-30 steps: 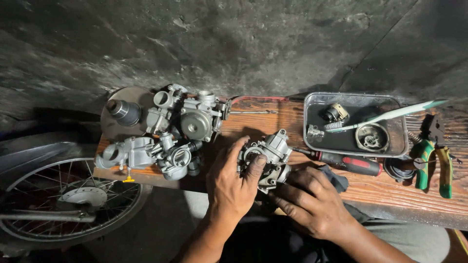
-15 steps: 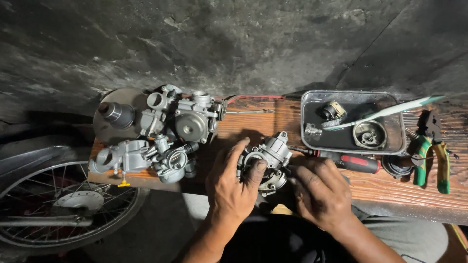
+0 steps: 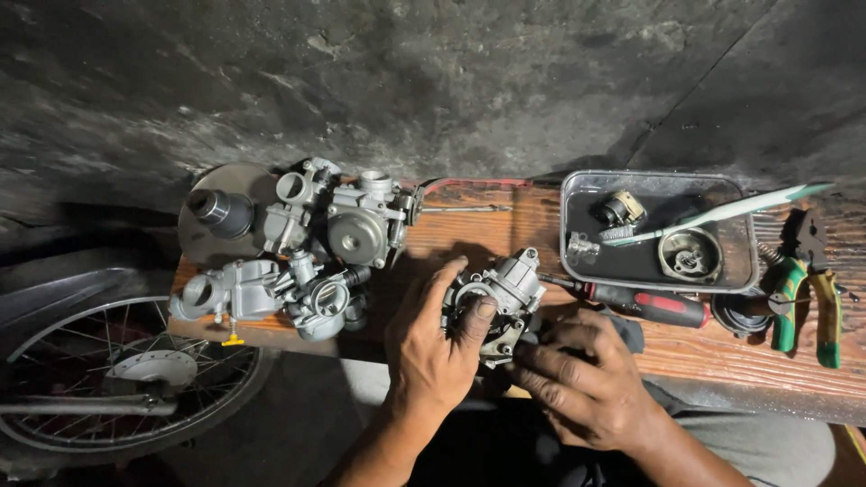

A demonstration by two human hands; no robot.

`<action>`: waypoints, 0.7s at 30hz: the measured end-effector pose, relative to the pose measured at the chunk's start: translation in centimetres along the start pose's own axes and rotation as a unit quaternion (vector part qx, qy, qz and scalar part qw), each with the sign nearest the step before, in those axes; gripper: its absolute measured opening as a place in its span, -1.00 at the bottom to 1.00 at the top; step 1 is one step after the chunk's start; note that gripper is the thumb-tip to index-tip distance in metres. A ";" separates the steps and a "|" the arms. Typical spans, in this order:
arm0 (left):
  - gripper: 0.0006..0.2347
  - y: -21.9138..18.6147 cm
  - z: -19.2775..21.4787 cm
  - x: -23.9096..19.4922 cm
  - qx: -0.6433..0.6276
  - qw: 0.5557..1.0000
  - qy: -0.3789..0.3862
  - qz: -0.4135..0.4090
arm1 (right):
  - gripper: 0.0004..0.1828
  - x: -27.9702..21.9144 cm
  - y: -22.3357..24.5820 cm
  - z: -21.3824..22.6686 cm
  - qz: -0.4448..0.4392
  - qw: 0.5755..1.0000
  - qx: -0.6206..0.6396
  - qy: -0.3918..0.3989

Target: The person uses a screwdriver to unscrew and disassemble a carburetor on a wooden workbench. They remove the screws and separate the carburetor body, then wipe the internal components with a black cloth.

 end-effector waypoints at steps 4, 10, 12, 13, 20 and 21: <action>-0.48 1.9 -1.2 -0.3 -0.005 0.994 0.045 0.103 | -0.80 -0.6 0.2 0.1 0.008 1.000 0.006 0.005; -0.36 3.3 -1.8 0.6 0.010 0.972 0.082 0.218 | -0.62 0.6 -0.5 1.3 -0.008 0.996 0.087 -0.033; -0.35 3.1 -1.7 1.1 0.030 0.973 0.093 0.211 | -0.72 -0.3 -1.2 2.0 -0.102 0.987 0.022 -0.124; -0.35 3.1 -1.5 1.2 0.032 0.972 0.092 0.212 | -0.72 -0.4 -1.2 1.8 -0.101 0.987 0.024 -0.124; -0.15 5.6 -2.3 0.6 0.078 0.958 0.120 0.247 | -0.77 -1.0 -2.0 1.4 -0.192 0.974 -0.050 -0.112; -0.16 5.5 -2.1 0.4 0.086 0.960 0.112 0.241 | -0.77 -1.1 -2.0 1.3 -0.199 0.972 -0.058 -0.112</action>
Point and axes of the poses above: each hand's wrist, its own x-axis towards the middle knuckle, its own z-axis out of the back of the hand, y = z × x, the point moved 5 cm from there along x, towards the middle knuckle, and after that the axes turned 12 degrees about z, right-handed, at the moved point
